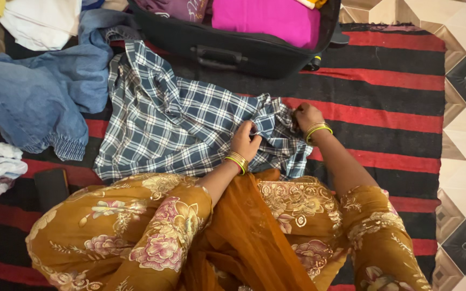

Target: The person folds a plaid shirt and places it into an open suitcase on a rug.

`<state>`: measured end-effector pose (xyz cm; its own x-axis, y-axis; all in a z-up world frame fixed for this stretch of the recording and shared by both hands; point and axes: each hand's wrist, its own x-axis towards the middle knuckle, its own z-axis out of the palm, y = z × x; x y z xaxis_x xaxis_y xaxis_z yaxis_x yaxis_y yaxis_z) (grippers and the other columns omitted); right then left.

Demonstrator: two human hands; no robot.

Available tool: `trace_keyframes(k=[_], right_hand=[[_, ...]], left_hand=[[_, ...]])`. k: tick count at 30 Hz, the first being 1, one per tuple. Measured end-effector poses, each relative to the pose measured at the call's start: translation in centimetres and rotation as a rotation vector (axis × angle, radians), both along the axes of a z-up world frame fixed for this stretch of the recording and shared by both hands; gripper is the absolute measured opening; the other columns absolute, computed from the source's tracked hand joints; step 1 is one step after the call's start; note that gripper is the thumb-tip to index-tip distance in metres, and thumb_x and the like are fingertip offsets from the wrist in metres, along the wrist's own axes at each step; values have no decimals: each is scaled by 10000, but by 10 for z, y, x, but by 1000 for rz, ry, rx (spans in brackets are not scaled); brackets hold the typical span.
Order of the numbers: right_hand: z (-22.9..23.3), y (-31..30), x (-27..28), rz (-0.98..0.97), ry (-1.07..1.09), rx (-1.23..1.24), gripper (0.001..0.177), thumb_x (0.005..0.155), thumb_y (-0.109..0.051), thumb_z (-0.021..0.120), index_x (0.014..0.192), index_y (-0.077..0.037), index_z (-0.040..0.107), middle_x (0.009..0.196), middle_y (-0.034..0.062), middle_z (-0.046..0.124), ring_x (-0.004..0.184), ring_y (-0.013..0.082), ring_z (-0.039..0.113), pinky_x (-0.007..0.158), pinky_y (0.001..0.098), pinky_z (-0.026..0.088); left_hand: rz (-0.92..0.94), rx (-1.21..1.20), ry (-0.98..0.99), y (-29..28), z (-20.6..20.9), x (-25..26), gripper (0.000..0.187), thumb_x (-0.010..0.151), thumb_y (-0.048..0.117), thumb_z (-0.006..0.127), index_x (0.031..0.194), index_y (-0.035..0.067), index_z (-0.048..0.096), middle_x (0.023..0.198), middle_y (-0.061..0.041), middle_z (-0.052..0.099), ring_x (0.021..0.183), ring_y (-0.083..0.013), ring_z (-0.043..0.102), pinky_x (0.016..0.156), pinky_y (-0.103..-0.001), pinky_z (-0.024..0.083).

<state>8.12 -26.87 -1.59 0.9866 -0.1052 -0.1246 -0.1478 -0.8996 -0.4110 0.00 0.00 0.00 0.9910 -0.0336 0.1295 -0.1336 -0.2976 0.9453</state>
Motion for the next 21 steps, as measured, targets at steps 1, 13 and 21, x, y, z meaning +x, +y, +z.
trace_keyframes(k=[1, 13, 21], right_hand=[[3, 3, -1, -62, 27, 24, 278, 927, -335, 729, 1030, -77, 729, 1001, 242, 721, 988, 441, 672, 867, 507, 531], [25, -14, 27, -9, 33, 0, 252, 838, -250, 762, 996, -55, 735, 1001, 216, 732, 963, 407, 698, 844, 467, 554], [6, -12, 75, -165, -93, 363, 391, 916, -142, 693, 1272, -65, 551, 1081, 204, 717, 1007, 392, 700, 818, 464, 553]], left_hand=[[-11, -1, 26, 1, -1, 1, 219, 846, 130, 671, 1025, 48, 575, 955, -144, 639, 765, -337, 638, 678, -410, 513], [-89, -56, -43, 5, 20, -2, 241, 847, 128, 664, 1054, 56, 565, 1014, -145, 647, 881, -344, 673, 715, -402, 543], [-246, 78, -86, 1, 70, 2, 226, 861, 136, 675, 1044, 71, 560, 1027, -121, 616, 891, -338, 666, 736, -422, 547]])
